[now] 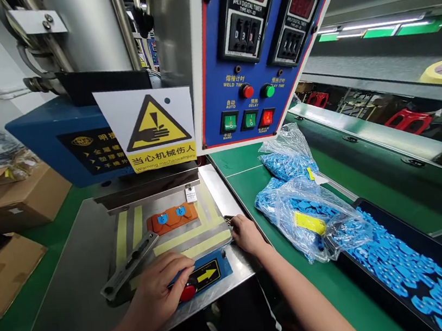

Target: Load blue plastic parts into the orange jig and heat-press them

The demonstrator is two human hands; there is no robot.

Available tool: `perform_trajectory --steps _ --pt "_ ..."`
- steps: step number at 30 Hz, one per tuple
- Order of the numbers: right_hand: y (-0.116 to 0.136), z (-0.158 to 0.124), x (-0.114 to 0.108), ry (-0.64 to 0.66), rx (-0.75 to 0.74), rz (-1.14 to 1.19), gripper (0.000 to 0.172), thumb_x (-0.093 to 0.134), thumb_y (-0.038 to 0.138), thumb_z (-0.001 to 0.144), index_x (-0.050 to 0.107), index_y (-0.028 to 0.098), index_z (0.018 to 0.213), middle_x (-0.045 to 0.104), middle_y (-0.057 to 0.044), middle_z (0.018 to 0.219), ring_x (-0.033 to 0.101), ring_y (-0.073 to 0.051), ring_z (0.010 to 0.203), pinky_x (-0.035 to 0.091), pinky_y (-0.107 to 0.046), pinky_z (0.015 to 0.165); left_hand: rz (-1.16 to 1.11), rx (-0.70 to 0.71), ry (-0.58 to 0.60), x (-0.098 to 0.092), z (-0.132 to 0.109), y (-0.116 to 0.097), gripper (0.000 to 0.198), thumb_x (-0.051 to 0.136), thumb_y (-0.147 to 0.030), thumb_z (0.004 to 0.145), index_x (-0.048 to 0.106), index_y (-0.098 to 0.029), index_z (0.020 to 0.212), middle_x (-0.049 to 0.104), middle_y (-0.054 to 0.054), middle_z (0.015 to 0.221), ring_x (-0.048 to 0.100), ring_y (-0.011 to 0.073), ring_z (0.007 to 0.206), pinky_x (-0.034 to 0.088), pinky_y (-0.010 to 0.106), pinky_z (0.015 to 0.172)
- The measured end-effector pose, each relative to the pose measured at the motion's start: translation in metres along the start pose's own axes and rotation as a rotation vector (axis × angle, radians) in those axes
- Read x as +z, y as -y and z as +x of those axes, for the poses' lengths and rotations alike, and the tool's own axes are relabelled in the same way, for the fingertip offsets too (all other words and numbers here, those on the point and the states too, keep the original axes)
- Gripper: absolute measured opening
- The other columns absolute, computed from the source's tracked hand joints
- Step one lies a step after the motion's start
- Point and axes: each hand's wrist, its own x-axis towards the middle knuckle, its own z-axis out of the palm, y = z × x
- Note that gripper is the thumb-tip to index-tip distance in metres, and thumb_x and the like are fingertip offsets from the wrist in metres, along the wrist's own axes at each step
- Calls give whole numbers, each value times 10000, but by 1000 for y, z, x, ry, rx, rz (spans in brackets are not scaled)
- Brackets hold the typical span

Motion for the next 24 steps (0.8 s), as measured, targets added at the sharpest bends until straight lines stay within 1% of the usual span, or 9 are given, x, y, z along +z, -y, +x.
perform_trajectory --steps 3,5,7,8,10,12,14,18,24 --pt "0 0 -5 -102 60 159 137 543 78 657 594 193 711 574 -16 734 512 -158 682 398 -280 673 7 6 -12 0 1 -1 154 543 -106 860 614 -188 969 669 19 842 637 139 814 519 240 725" --pt "3 0 -12 -169 106 279 64 546 154 703 595 189 726 569 -9 691 509 -150 626 412 -282 625 15 11 -23 1 3 -3 145 540 -110 863 618 -188 957 670 18 833 637 138 804 517 236 717" --pt "13 -3 -23 -212 133 397 101 526 248 770 601 182 784 563 -2 664 516 -140 584 430 -278 586 16 8 -36 4 8 -6 140 534 -111 867 623 -187 945 667 20 825 636 137 792 515 236 707" --pt "20 -5 -28 -217 152 513 129 534 284 787 607 181 813 565 3 662 522 -132 573 437 -272 574 14 4 -51 6 12 -8 138 532 -110 869 624 -186 938 665 22 822 634 137 786 513 238 703" --pt "40 -9 -36 -186 226 871 146 622 310 766 626 185 841 580 13 678 528 -109 567 444 -246 566 2 -14 -108 14 21 -13 130 531 -106 871 624 -181 921 662 25 817 631 138 778 513 244 699" --pt "63 -15 -41 -101 327 1262 176 742 260 686 654 187 819 602 21 698 528 -80 570 439 -205 561 -17 -37 -188 23 32 -17 125 536 -106 870 626 -176 922 664 32 828 633 141 784 519 249 709" --pt "85 -19 -41 -18 370 1461 192 791 204 644 679 179 798 622 20 710 532 -62 584 437 -171 563 -39 -47 -253 32 42 -20 136 546 -112 867 628 -172 957 667 44 862 636 147 810 529 259 732" --pt "113 -24 -32 76 314 1543 146 787 183 669 699 173 786 625 20 684 526 -51 585 441 -151 577 -72 -58 -295 42 49 -20 191 540 -118 872 632 -180 1028 661 59 915 634 150 844 545 273 763" --pt "126 -22 -19 109 299 1493 130 790 187 679 705 164 774 625 24 642 528 -45 566 442 -136 572 -91 -80 -345 41 35 -8 258 498 -57 869 659 -186 1025 640 57 911 629 127 828 553 233 733"
